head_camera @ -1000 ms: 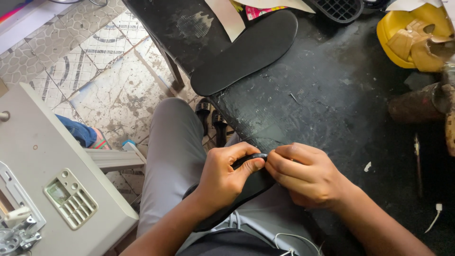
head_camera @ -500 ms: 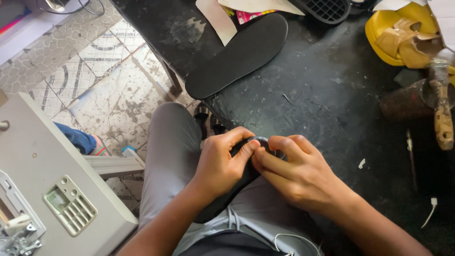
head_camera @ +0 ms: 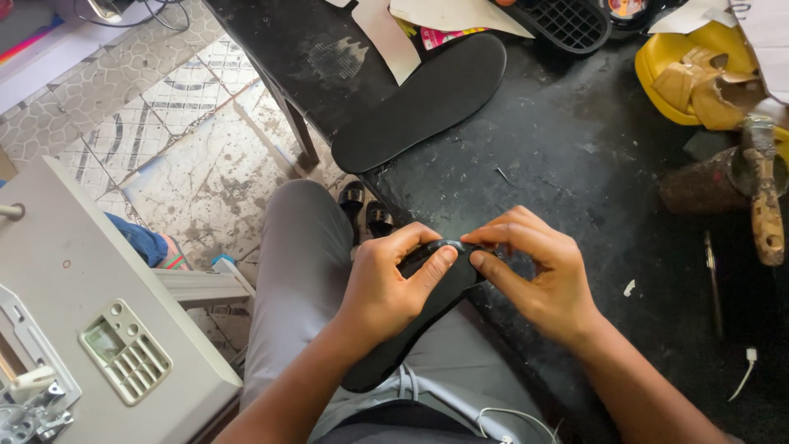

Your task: The recorder is manually fitting and assembling a black shoe sole at a workbench.

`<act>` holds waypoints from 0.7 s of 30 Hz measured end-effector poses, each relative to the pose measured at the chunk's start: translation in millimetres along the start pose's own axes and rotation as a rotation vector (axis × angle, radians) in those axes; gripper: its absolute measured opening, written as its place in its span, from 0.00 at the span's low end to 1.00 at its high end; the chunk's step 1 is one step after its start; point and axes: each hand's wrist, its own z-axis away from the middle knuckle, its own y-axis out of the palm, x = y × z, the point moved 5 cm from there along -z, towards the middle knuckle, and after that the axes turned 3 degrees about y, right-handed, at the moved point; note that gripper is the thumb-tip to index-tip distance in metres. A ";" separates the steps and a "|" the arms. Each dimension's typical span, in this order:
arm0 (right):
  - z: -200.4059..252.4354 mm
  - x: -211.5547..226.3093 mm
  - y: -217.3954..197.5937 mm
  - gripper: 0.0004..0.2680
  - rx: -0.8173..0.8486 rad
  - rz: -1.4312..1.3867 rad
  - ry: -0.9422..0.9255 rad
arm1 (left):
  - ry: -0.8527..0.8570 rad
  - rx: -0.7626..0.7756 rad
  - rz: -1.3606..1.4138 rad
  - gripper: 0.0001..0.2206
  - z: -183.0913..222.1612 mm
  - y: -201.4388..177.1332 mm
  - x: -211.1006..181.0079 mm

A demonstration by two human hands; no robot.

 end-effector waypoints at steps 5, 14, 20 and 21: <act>0.9 -9.6 -0.9 0.08 0.005 -0.067 0.075 | 0.060 0.008 0.001 0.09 3.9 -0.5 -2.2; -4.7 4.2 -9.7 0.07 0.028 -0.065 -0.065 | 0.104 0.121 0.034 0.11 4.2 -1.6 -8.3; -10.7 29.8 -11.9 0.08 0.082 0.096 -0.341 | 0.183 0.136 -0.004 0.10 9.4 0.2 -5.5; -10.5 30.3 -11.3 0.08 0.121 0.141 -0.367 | 0.197 0.151 -0.008 0.10 10.5 2.0 -5.5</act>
